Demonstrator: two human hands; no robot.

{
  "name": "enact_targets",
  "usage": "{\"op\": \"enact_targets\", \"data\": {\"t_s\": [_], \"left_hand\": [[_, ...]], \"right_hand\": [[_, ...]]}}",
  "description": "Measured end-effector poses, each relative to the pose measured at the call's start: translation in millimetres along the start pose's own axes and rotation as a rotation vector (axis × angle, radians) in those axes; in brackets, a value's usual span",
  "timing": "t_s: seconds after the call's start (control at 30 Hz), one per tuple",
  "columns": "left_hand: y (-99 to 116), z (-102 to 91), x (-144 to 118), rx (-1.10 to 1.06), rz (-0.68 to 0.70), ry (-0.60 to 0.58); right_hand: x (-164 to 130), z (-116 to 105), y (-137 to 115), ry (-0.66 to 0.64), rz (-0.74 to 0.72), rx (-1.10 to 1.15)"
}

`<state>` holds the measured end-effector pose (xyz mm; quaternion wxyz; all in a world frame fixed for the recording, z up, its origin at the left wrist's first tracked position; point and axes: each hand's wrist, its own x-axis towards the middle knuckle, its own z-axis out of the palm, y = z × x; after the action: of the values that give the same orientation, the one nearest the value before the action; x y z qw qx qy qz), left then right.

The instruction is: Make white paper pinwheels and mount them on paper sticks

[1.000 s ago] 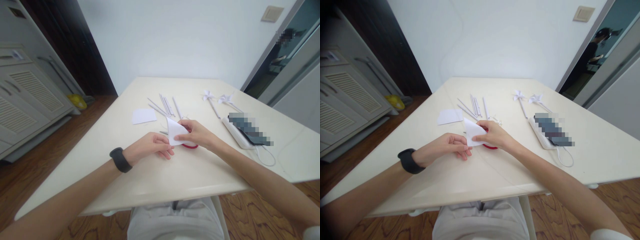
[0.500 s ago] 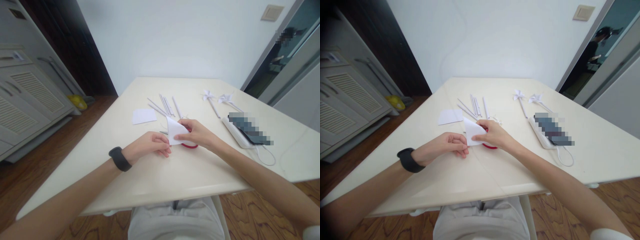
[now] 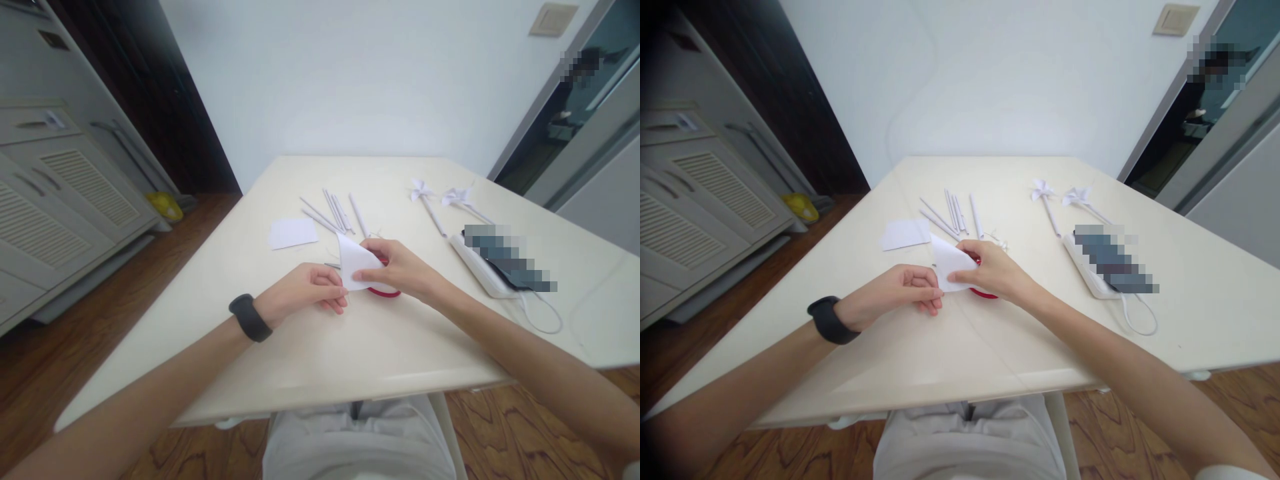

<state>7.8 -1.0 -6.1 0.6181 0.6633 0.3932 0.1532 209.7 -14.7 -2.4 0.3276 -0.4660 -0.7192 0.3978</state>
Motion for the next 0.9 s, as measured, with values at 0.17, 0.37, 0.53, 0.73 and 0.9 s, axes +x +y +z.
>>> {"op": "enact_targets", "data": {"t_s": [0.17,0.37,0.53,0.73,0.9], "left_hand": [[-4.0,-2.6,1.0,-0.002,0.054,0.015],[-6.4,-4.9,2.2,0.044,0.067,0.035],[-6.8,-5.0,4.0,0.056,0.066,0.044],[-3.5,-4.3,2.3,0.074,0.048,0.054],[-3.3,-5.5,1.9,0.077,0.052,0.051]], "right_hand": [[1.0,-8.5,-2.1,-0.028,0.047,0.047],[-0.4,-25.0,-5.9,0.017,0.086,0.172],[-0.1,-27.0,-4.8,-0.005,0.102,0.189],[-0.4,-26.4,-3.8,0.032,0.084,0.148],[0.2,-25.5,-1.1,0.075,0.065,0.091]]}}
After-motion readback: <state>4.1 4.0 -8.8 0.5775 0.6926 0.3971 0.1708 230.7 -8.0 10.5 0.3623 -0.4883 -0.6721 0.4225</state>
